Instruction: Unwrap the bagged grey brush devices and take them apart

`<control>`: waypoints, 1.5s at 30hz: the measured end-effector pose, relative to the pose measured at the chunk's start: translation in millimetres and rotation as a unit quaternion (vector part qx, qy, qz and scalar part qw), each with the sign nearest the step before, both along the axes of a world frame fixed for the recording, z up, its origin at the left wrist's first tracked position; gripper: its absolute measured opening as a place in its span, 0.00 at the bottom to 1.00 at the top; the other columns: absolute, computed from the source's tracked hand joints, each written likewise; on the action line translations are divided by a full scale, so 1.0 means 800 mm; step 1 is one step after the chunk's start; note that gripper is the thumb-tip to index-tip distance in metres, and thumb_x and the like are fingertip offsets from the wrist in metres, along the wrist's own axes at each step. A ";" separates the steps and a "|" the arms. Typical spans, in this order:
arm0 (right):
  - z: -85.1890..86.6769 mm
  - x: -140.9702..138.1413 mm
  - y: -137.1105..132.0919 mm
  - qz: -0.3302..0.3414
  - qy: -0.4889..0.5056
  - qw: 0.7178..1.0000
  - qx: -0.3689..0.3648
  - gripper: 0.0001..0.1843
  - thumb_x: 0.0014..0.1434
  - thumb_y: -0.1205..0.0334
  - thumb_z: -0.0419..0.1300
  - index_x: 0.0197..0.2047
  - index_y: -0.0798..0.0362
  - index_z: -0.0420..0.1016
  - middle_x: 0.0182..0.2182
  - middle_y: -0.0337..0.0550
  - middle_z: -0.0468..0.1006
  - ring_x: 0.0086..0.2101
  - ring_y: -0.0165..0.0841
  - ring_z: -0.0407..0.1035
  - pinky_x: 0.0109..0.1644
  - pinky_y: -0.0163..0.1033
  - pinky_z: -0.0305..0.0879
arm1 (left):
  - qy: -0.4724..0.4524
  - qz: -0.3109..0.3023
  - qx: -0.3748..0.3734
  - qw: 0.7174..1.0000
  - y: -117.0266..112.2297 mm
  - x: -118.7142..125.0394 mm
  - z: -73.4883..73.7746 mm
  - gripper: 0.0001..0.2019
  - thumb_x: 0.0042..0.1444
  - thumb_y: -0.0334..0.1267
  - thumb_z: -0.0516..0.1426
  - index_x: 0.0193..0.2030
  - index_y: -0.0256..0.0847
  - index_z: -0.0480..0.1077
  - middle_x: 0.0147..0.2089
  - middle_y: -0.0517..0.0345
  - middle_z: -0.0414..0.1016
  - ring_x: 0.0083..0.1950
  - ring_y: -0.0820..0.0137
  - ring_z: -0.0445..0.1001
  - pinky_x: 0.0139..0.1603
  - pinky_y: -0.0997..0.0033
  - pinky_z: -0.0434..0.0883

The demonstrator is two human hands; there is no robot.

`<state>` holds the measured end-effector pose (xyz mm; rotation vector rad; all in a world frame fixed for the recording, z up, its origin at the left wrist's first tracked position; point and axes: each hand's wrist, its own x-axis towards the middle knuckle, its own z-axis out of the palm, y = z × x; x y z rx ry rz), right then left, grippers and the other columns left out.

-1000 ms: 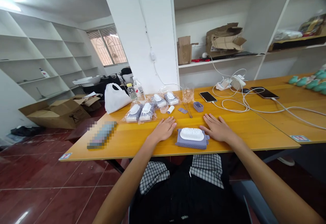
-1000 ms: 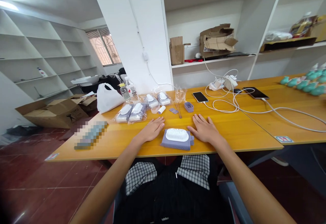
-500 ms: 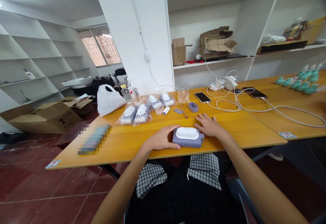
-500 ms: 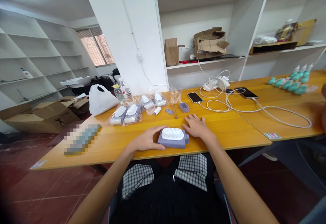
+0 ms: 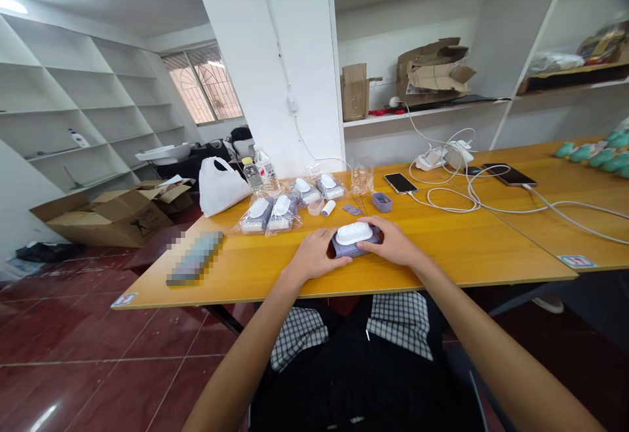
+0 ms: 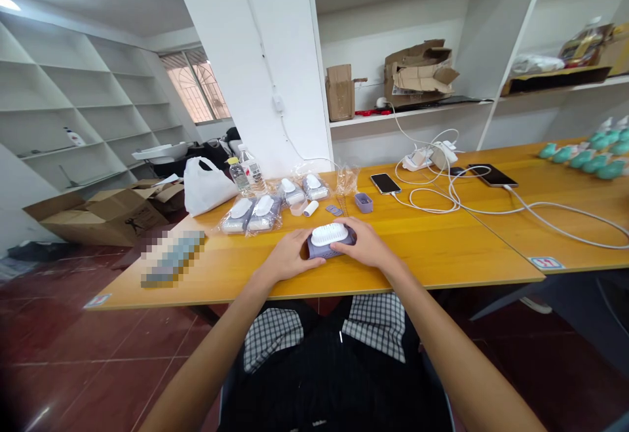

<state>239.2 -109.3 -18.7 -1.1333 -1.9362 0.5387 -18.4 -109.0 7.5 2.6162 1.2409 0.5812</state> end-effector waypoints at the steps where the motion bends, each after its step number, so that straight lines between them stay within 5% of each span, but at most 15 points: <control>1: -0.002 0.001 0.002 0.000 0.017 1.000 -0.008 0.26 0.63 0.50 0.66 0.62 0.49 0.76 0.60 0.51 0.81 0.58 0.46 0.76 0.65 0.53 0.72 | -0.004 -0.001 -0.001 1.000 0.000 0.000 0.000 0.38 0.60 0.60 0.66 0.71 0.42 0.67 0.69 0.43 0.75 0.67 0.45 0.74 0.70 0.45 0.70; 9: -0.009 0.012 0.011 0.054 0.161 0.984 -0.044 0.18 0.64 0.47 0.66 0.53 0.47 0.76 0.54 0.49 0.84 0.53 0.46 0.79 0.57 0.53 0.77 | -0.182 -0.008 0.043 0.982 -0.001 0.001 -0.003 0.37 0.56 0.51 0.72 0.69 0.47 0.66 0.68 0.47 0.74 0.66 0.51 0.75 0.69 0.47 0.71; 21: -0.011 -0.009 -0.001 -0.017 0.050 0.998 0.026 0.29 0.60 0.52 0.71 0.62 0.47 0.74 0.61 0.51 0.78 0.60 0.48 0.73 0.68 0.57 0.67 | -0.077 -0.021 -0.022 0.997 -0.001 0.002 -0.004 0.35 0.57 0.50 0.71 0.68 0.44 0.68 0.68 0.44 0.75 0.67 0.46 0.74 0.68 0.45 0.70; 29: -0.014 0.006 0.007 0.018 0.091 0.994 -0.050 0.40 0.52 0.57 0.77 0.66 0.47 0.71 0.62 0.52 0.78 0.59 0.49 0.75 0.65 0.57 0.71 | -0.118 0.019 -0.035 0.992 0.005 0.001 -0.009 0.36 0.53 0.48 0.74 0.66 0.43 0.70 0.66 0.44 0.76 0.65 0.47 0.76 0.68 0.44 0.71; 35: -0.020 0.010 0.012 0.019 0.090 0.995 -0.045 0.38 0.49 0.65 0.77 0.64 0.49 0.74 0.59 0.51 0.80 0.54 0.47 0.78 0.61 0.56 0.75 | -0.146 0.063 -0.011 0.987 0.016 -0.005 -0.016 0.30 0.51 0.39 0.75 0.61 0.41 0.76 0.64 0.44 0.78 0.65 0.48 0.76 0.71 0.42 0.69; 45: -0.011 0.013 0.009 -0.010 0.017 1.000 -0.016 0.31 0.49 0.60 0.79 0.56 0.51 0.80 0.52 0.50 0.80 0.49 0.45 0.77 0.56 0.54 0.76 | -0.178 -0.002 0.008 0.984 0.022 -0.005 -0.017 0.24 0.49 0.30 0.75 0.53 0.40 0.78 0.63 0.45 0.77 0.64 0.52 0.77 0.70 0.45 0.71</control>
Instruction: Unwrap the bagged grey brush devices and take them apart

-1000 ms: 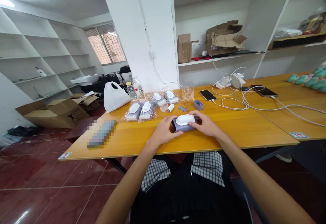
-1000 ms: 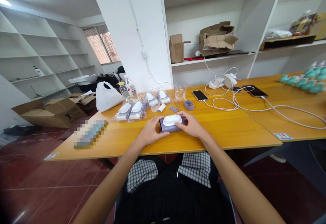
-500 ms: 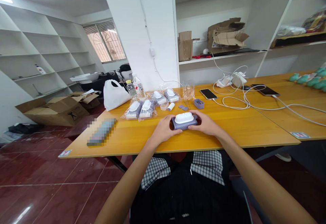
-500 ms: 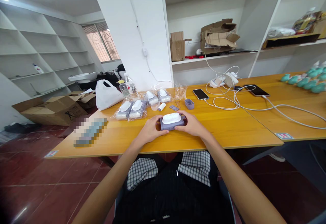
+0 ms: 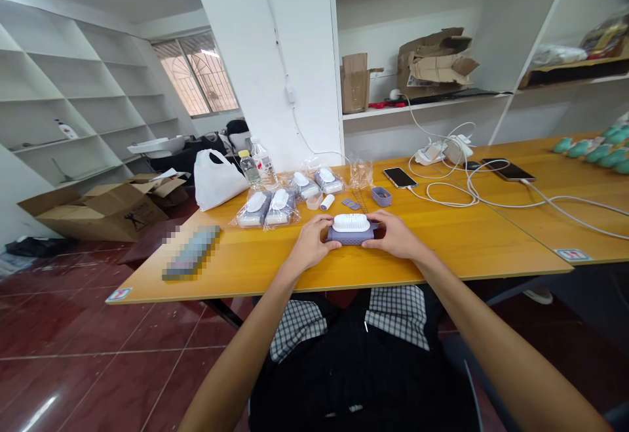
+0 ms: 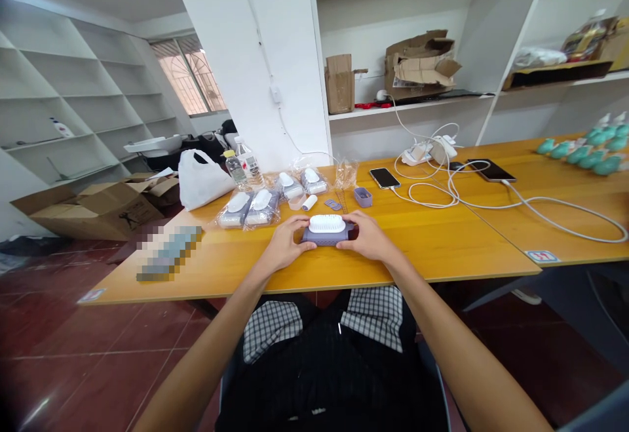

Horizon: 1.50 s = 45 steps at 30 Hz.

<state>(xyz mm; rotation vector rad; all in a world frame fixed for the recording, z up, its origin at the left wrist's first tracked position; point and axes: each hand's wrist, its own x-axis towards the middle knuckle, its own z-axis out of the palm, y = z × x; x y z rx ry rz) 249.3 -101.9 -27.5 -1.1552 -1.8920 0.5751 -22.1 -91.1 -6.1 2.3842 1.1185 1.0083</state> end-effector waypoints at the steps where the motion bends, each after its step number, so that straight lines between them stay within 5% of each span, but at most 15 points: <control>1: 0.000 0.000 -0.001 -0.001 -0.002 1.000 0.000 0.31 0.48 0.60 0.79 0.56 0.51 0.80 0.51 0.49 0.80 0.48 0.45 0.77 0.55 0.54 0.76 | -0.001 -0.002 0.000 1.000 0.000 0.001 0.000 0.24 0.49 0.29 0.75 0.53 0.39 0.78 0.63 0.45 0.78 0.64 0.52 0.78 0.70 0.45 0.71; 21: -0.007 -0.011 -0.010 -0.042 -0.014 0.999 0.013 0.31 0.49 0.53 0.78 0.53 0.52 0.78 0.46 0.48 0.74 0.44 0.46 0.74 0.52 0.55 0.76 | 0.041 0.006 -0.013 0.999 -0.009 0.014 0.013 0.18 0.51 0.29 0.72 0.48 0.39 0.78 0.60 0.46 0.77 0.62 0.51 0.77 0.69 0.47 0.71; 32: -0.006 -0.016 -0.019 -0.030 -0.017 0.998 0.049 0.31 0.51 0.52 0.78 0.55 0.49 0.76 0.49 0.48 0.76 0.46 0.46 0.75 0.53 0.55 0.76 | -0.024 0.030 -0.055 0.998 -0.017 -0.008 -0.008 0.29 0.54 0.35 0.72 0.63 0.41 0.74 0.70 0.43 0.71 0.70 0.50 0.73 0.74 0.42 0.66; 40: -0.001 -0.016 -0.022 0.028 -0.035 0.997 0.070 0.26 0.55 0.53 0.76 0.55 0.47 0.77 0.51 0.49 0.78 0.50 0.48 0.75 0.58 0.57 0.74 | -0.046 0.004 -0.105 0.993 -0.015 -0.011 -0.007 0.48 0.46 0.40 0.76 0.74 0.44 0.64 0.75 0.38 0.66 0.72 0.46 0.69 0.74 0.39 0.66; 45: 0.002 -0.018 -0.023 0.029 -0.028 0.997 0.062 0.29 0.53 0.53 0.76 0.57 0.47 0.76 0.52 0.49 0.77 0.50 0.47 0.75 0.59 0.56 0.74 | -0.018 -0.024 -0.095 0.995 -0.020 -0.010 -0.001 0.40 0.49 0.42 0.75 0.69 0.44 0.70 0.69 0.43 0.74 0.69 0.47 0.72 0.74 0.40 0.65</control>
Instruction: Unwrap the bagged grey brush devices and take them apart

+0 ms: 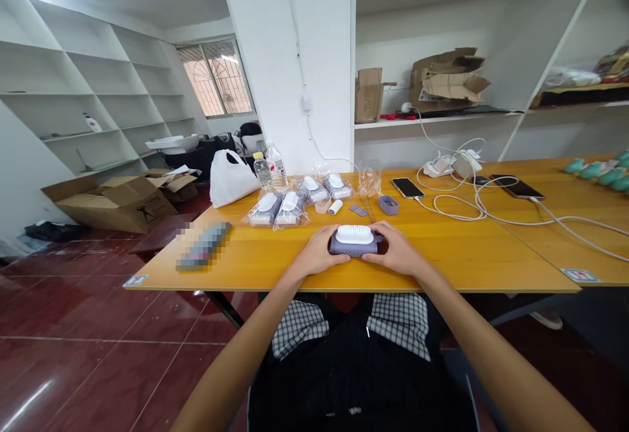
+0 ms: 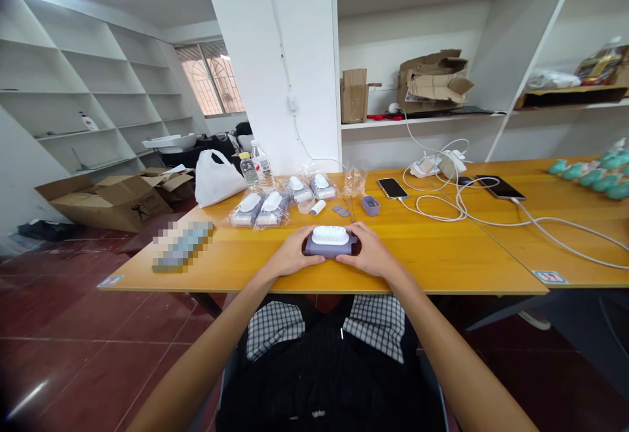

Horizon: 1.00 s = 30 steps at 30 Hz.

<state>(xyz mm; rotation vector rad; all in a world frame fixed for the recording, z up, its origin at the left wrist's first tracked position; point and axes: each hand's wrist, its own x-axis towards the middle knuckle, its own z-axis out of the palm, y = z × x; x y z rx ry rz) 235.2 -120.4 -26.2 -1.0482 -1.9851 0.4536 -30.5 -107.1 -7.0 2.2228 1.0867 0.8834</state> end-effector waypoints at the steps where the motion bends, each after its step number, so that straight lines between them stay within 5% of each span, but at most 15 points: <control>1: 0.000 0.000 0.000 0.000 0.003 1.000 0.000 0.29 0.53 0.53 0.77 0.57 0.48 0.76 0.51 0.49 0.77 0.50 0.47 0.75 0.59 0.56 0.74 | -0.002 -0.001 0.003 1.000 0.000 0.000 0.000 0.38 0.49 0.43 0.75 0.67 0.43 0.71 0.67 0.43 0.75 0.68 0.47 0.73 0.74 0.40 0.65; 5: 0.002 0.000 -0.003 0.012 0.028 0.999 0.016 0.30 0.53 0.57 0.77 0.58 0.47 0.76 0.56 0.51 0.75 0.55 0.49 0.74 0.62 0.58 0.72 | -0.086 -0.022 -0.049 0.995 0.003 0.001 0.000 0.38 0.50 0.42 0.75 0.67 0.43 0.71 0.69 0.41 0.73 0.68 0.49 0.73 0.72 0.42 0.68; 10: 0.000 0.001 -0.007 0.027 0.062 0.997 0.040 0.30 0.56 0.64 0.73 0.61 0.44 0.75 0.66 0.52 0.68 0.67 0.51 0.66 0.70 0.62 0.66 | -0.253 -0.047 -0.214 0.942 0.002 -0.003 0.006 0.33 0.63 0.40 0.67 0.73 0.48 0.67 0.71 0.42 0.72 0.67 0.55 0.76 0.66 0.49 0.75; 13: -0.006 0.002 -0.005 0.034 0.089 0.995 -0.005 0.29 0.58 0.64 0.70 0.62 0.43 0.74 0.68 0.52 0.64 0.67 0.51 0.65 0.64 0.59 0.75 | -0.272 -0.048 -0.250 0.928 0.000 -0.007 0.013 0.33 0.61 0.38 0.68 0.73 0.47 0.68 0.67 0.43 0.76 0.65 0.56 0.77 0.66 0.50 0.76; 16: -0.011 0.003 0.001 0.033 0.104 0.993 -0.040 0.29 0.57 0.65 0.69 0.62 0.42 0.74 0.66 0.51 0.65 0.64 0.49 0.68 0.58 0.55 0.80 | -0.273 -0.054 -0.260 0.925 -0.001 -0.010 0.016 0.33 0.57 0.33 0.69 0.70 0.46 0.73 0.69 0.43 0.75 0.66 0.56 0.76 0.65 0.51 0.76; 21: -0.013 0.003 0.006 0.020 0.078 0.997 -0.017 0.31 0.55 0.68 0.69 0.62 0.44 0.72 0.62 0.49 0.71 0.62 0.47 0.70 0.63 0.57 0.75 | -0.279 -0.073 -0.282 0.915 -0.001 -0.010 0.016 0.35 0.49 0.28 0.69 0.66 0.44 0.75 0.69 0.43 0.75 0.67 0.53 0.76 0.64 0.49 0.76; 30: -0.012 0.001 0.005 0.018 0.063 0.997 -0.035 0.33 0.56 0.68 0.70 0.63 0.44 0.71 0.61 0.48 0.73 0.60 0.46 0.72 0.65 0.56 0.72 | -0.213 -0.027 -0.204 0.955 0.000 0.003 0.009 0.30 0.54 0.31 0.65 0.65 0.41 0.73 0.66 0.44 0.77 0.62 0.55 0.78 0.60 0.54 0.78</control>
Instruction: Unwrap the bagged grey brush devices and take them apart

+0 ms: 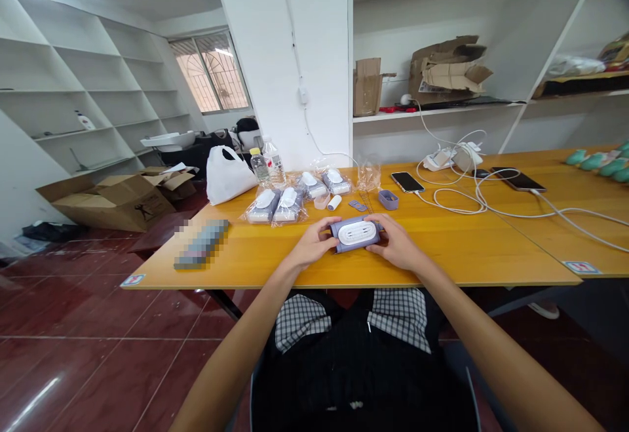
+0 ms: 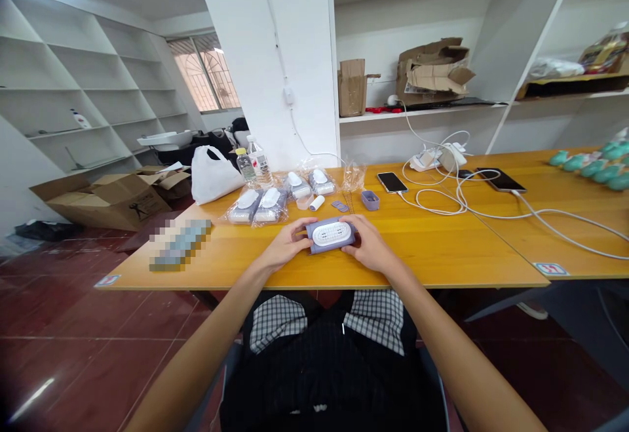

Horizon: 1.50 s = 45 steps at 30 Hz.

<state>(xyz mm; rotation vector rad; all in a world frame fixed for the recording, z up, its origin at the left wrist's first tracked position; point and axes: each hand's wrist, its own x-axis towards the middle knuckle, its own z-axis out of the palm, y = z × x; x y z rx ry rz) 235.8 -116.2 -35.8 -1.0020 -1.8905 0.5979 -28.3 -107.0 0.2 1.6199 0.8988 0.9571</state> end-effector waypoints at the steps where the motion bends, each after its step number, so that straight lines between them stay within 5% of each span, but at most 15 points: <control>1: 0.000 0.000 0.000 0.002 0.002 1.000 -0.002 0.33 0.56 0.68 0.70 0.63 0.44 0.71 0.62 0.48 0.73 0.60 0.46 0.72 0.65 0.56 0.71 | -0.002 0.003 0.004 1.000 0.000 0.001 -0.001 0.30 0.54 0.31 0.65 0.65 0.41 0.73 0.66 0.44 0.76 0.61 0.55 0.79 0.60 0.55 0.78; 11: -0.003 -0.002 0.001 -0.005 0.009 1.000 0.019 0.34 0.54 0.66 0.73 0.63 0.45 0.72 0.60 0.49 0.76 0.58 0.47 0.75 0.63 0.56 0.73 | -0.018 0.023 -0.009 1.000 0.002 0.006 -0.010 0.29 0.53 0.33 0.66 0.64 0.38 0.72 0.62 0.44 0.78 0.53 0.59 0.81 0.53 0.61 0.78; 16: 0.005 -0.006 -0.003 -0.039 0.026 0.999 0.017 0.25 0.58 0.54 0.74 0.56 0.46 0.76 0.56 0.50 0.76 0.53 0.47 0.76 0.49 0.50 0.79 | -0.015 0.005 -0.007 1.000 0.000 0.002 -0.011 0.32 0.59 0.42 0.67 0.70 0.42 0.67 0.65 0.42 0.76 0.54 0.56 0.82 0.56 0.53 0.78; 19: 0.011 -0.008 -0.005 -0.063 0.014 0.997 0.038 0.23 0.60 0.49 0.72 0.55 0.47 0.77 0.55 0.52 0.77 0.53 0.47 0.76 0.45 0.48 0.79 | 0.045 -0.040 0.091 0.994 -0.004 0.002 -0.010 0.39 0.56 0.45 0.71 0.73 0.44 0.64 0.72 0.39 0.69 0.67 0.48 0.75 0.67 0.44 0.73; 22: 0.013 -0.009 -0.006 -0.081 -0.002 0.995 0.057 0.24 0.60 0.48 0.72 0.55 0.48 0.78 0.55 0.53 0.78 0.53 0.48 0.76 0.50 0.50 0.78 | 0.141 -0.009 0.225 0.964 -0.007 0.006 -0.011 0.42 0.51 0.42 0.74 0.71 0.45 0.66 0.76 0.41 0.63 0.77 0.45 0.62 0.79 0.40 0.59; 27: 0.012 -0.007 -0.006 -0.069 -0.004 0.996 0.050 0.23 0.61 0.50 0.70 0.56 0.50 0.79 0.57 0.55 0.79 0.54 0.49 0.76 0.50 0.51 0.78 | 0.198 0.039 0.270 0.942 -0.007 0.011 -0.012 0.38 0.55 0.42 0.73 0.71 0.45 0.66 0.69 0.42 0.71 0.71 0.48 0.70 0.75 0.41 0.64; 30: 0.009 -0.002 -0.005 -0.030 -0.002 0.999 0.039 0.32 0.54 0.52 0.75 0.61 0.49 0.78 0.61 0.55 0.77 0.54 0.49 0.75 0.50 0.51 0.77 | 0.188 0.057 0.248 0.949 -0.004 0.007 -0.012 0.35 0.58 0.48 0.71 0.68 0.41 0.68 0.67 0.40 0.74 0.67 0.48 0.74 0.72 0.41 0.68; 33: 0.005 0.002 -0.004 -0.009 0.013 1.000 0.000 0.41 0.50 0.56 0.77 0.66 0.49 0.75 0.57 0.53 0.79 0.43 0.43 0.77 0.43 0.48 0.77 | 0.160 0.084 0.184 0.966 0.002 0.004 -0.012 0.27 0.67 0.52 0.63 0.65 0.37 0.70 0.58 0.39 0.80 0.56 0.51 0.81 0.63 0.44 0.76; 37: 0.006 0.000 -0.005 -0.011 0.046 0.999 0.007 0.33 0.54 0.58 0.74 0.63 0.49 0.77 0.49 0.48 0.81 0.34 0.36 0.74 0.37 0.43 0.73 | 0.098 0.103 0.081 0.987 0.011 0.004 -0.019 0.26 0.71 0.53 0.59 0.65 0.36 0.69 0.44 0.45 0.83 0.38 0.59 0.84 0.44 0.55 0.82; 45: 0.026 -0.020 -0.018 -0.078 0.076 0.988 0.111 0.22 0.58 0.54 0.74 0.54 0.48 0.82 0.46 0.48 0.83 0.40 0.40 0.76 0.38 0.45 0.71 | 0.021 0.084 0.034 0.996 0.020 0.005 -0.023 0.22 0.71 0.55 0.59 0.58 0.37 0.73 0.39 0.53 0.81 0.33 0.67 0.82 0.36 0.67 0.80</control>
